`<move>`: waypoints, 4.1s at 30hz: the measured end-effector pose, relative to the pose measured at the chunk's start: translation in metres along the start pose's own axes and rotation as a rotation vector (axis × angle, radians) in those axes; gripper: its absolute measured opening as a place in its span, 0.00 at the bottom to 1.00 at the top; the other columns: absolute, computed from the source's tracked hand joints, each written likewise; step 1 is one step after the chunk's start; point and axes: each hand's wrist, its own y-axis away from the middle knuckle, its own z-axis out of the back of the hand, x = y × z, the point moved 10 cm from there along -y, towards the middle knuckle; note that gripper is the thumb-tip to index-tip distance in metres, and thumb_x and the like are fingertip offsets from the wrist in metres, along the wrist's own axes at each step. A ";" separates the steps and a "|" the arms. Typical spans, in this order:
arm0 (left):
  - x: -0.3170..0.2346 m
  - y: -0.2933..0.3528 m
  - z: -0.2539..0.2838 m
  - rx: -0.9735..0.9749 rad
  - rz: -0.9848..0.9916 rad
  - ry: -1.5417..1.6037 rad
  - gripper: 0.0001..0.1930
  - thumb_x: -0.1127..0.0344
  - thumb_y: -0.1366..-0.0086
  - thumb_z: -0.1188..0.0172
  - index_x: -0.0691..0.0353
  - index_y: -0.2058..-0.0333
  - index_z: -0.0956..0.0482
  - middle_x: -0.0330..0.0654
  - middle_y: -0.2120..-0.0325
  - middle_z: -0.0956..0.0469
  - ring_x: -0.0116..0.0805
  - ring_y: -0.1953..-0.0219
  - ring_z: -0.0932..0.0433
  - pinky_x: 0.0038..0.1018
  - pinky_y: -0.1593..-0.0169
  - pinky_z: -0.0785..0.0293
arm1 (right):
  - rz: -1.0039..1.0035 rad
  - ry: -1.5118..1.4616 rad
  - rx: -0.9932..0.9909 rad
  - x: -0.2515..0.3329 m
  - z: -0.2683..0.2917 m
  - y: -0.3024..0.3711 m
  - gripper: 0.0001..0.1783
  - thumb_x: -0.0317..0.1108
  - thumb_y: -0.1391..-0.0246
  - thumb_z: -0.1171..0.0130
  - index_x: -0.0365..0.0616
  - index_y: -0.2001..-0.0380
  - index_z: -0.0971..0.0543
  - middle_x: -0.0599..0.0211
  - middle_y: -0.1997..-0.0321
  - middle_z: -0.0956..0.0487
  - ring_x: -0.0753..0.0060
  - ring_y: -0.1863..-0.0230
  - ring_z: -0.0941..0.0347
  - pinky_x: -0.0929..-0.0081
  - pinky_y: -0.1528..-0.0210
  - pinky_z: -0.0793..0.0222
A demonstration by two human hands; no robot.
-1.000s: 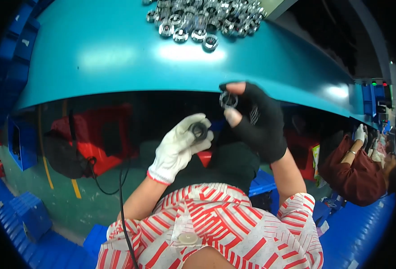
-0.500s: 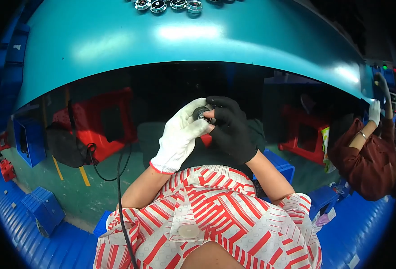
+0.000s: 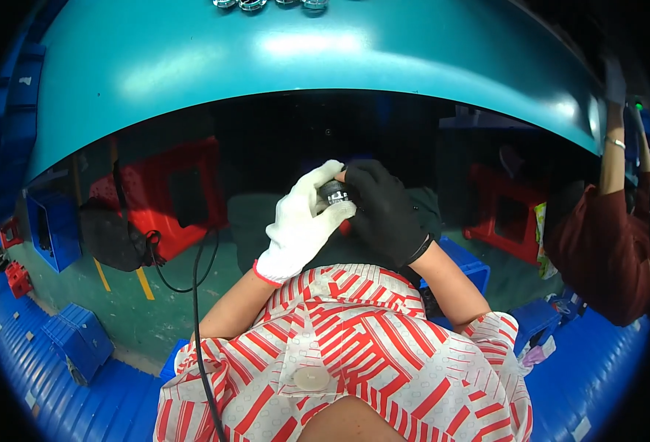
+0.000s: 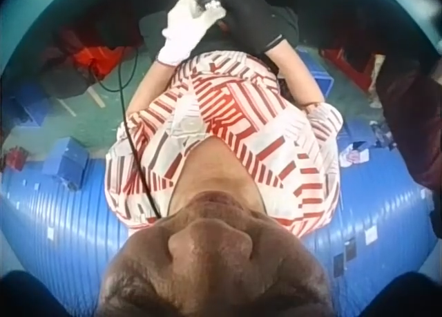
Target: The recorder is assembling small metal parts into a black circular housing on an assembly line.
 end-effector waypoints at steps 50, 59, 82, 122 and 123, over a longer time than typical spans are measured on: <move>0.041 -0.009 0.004 -0.065 0.213 0.161 0.15 0.76 0.41 0.42 0.72 0.55 0.29 0.46 0.66 0.22 0.28 0.68 0.21 0.20 0.61 0.24 | -0.034 0.006 0.084 -0.017 -0.022 -0.003 0.19 0.34 0.54 0.36 0.43 0.57 0.25 0.58 0.64 0.24 0.56 0.66 0.25 0.66 0.66 0.29; 0.046 -0.015 0.001 0.047 0.262 0.384 0.17 0.76 0.41 0.41 0.74 0.53 0.31 0.48 0.65 0.22 0.29 0.65 0.20 0.21 0.59 0.22 | -0.143 -0.253 0.021 -0.039 -0.020 0.000 0.19 0.32 0.56 0.35 0.40 0.58 0.24 0.56 0.63 0.22 0.57 0.64 0.23 0.69 0.62 0.28; 0.055 -0.006 -0.007 -0.026 0.327 0.567 0.15 0.72 0.38 0.44 0.72 0.53 0.29 0.45 0.65 0.23 0.25 0.69 0.22 0.20 0.62 0.22 | -0.024 0.010 -0.076 -0.021 -0.015 0.000 0.21 0.36 0.57 0.35 0.45 0.57 0.25 0.59 0.65 0.25 0.58 0.67 0.26 0.67 0.68 0.30; 0.058 -0.008 -0.004 0.008 0.334 0.643 0.14 0.72 0.36 0.47 0.74 0.53 0.29 0.51 0.62 0.23 0.38 0.63 0.19 0.30 0.60 0.19 | -0.329 -0.550 0.150 -0.064 -0.041 0.013 0.22 0.28 0.49 0.40 0.38 0.49 0.27 0.59 0.56 0.23 0.73 0.56 0.26 0.76 0.54 0.30; 0.063 -0.008 -0.003 0.008 0.336 0.644 0.14 0.72 0.36 0.47 0.74 0.53 0.29 0.51 0.62 0.23 0.38 0.63 0.19 0.30 0.60 0.19 | -0.355 -0.586 0.144 -0.065 -0.043 0.014 0.22 0.28 0.49 0.39 0.38 0.49 0.26 0.60 0.56 0.22 0.73 0.56 0.26 0.76 0.54 0.30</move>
